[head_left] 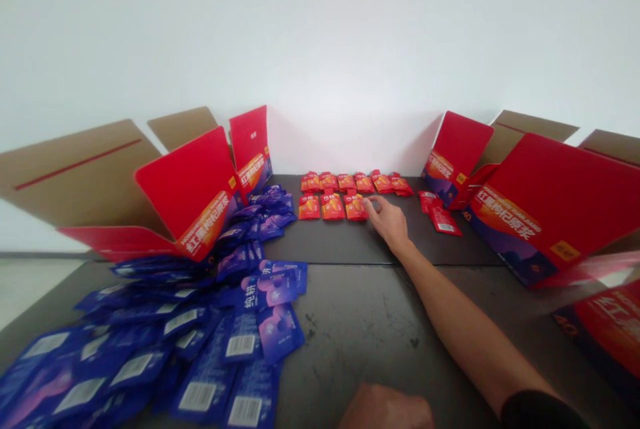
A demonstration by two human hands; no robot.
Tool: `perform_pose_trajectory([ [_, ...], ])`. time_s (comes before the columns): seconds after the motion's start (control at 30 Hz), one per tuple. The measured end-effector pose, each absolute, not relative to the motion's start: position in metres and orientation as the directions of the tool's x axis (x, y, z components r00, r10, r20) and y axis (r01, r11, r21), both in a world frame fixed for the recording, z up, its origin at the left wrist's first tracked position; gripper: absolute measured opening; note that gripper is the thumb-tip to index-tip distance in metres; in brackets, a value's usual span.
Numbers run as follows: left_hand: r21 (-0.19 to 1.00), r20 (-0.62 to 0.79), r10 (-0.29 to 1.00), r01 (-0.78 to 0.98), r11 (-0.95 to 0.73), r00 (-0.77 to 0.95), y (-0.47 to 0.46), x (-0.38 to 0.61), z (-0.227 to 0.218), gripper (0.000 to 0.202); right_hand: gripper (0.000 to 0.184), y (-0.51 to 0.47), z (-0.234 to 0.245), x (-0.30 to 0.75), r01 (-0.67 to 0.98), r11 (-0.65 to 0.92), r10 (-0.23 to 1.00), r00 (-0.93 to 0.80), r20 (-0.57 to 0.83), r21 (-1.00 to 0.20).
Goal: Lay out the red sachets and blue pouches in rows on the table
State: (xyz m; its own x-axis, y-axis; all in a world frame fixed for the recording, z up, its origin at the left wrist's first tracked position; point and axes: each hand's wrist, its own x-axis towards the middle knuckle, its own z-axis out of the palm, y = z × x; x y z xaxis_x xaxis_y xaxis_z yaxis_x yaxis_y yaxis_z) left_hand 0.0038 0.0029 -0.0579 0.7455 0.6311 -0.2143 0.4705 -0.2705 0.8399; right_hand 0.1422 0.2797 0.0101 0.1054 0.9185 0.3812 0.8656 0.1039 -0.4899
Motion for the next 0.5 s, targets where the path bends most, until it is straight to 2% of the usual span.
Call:
perform_pose_trajectory([
  [0.07,0.879,-0.130,0.676,0.400,-0.261,0.726,0.000,0.001,-0.054,0.016,0.044,0.271,0.017,0.134,0.845,0.193,0.877,0.080,0.475,-0.499],
  [0.13,0.907,-0.056,0.684,0.323,-0.270,0.727,-0.002,-0.002,-0.050,0.013,0.042,0.256,0.025,0.119,0.806,0.318,0.858,-0.020,0.514,-0.499],
  [0.23,0.926,0.049,0.677,0.221,-0.306,0.734,-0.003,-0.004,-0.045,0.024,0.039,0.221,0.040,0.086,0.684,0.506,0.858,-0.341,0.383,-0.525],
  [0.33,0.916,0.127,0.719,0.197,-0.349,0.683,-0.005,-0.005,-0.040,0.030,0.034,0.183,0.052,0.054,0.544,0.629,0.751,-0.612,0.250,-0.556],
  [0.43,0.906,0.139,0.730,0.211,-0.366,0.670,-0.008,-0.006,-0.033,0.030,0.042,0.160,0.056,0.034,0.448,0.721,0.634,-0.735,0.241,-0.529],
  [0.5,0.909,0.128,0.727,0.212,-0.358,0.675,-0.009,-0.007,-0.028,0.029,0.048,0.155,0.056,0.030,0.427,0.738,0.598,-0.772,0.215,-0.522],
])
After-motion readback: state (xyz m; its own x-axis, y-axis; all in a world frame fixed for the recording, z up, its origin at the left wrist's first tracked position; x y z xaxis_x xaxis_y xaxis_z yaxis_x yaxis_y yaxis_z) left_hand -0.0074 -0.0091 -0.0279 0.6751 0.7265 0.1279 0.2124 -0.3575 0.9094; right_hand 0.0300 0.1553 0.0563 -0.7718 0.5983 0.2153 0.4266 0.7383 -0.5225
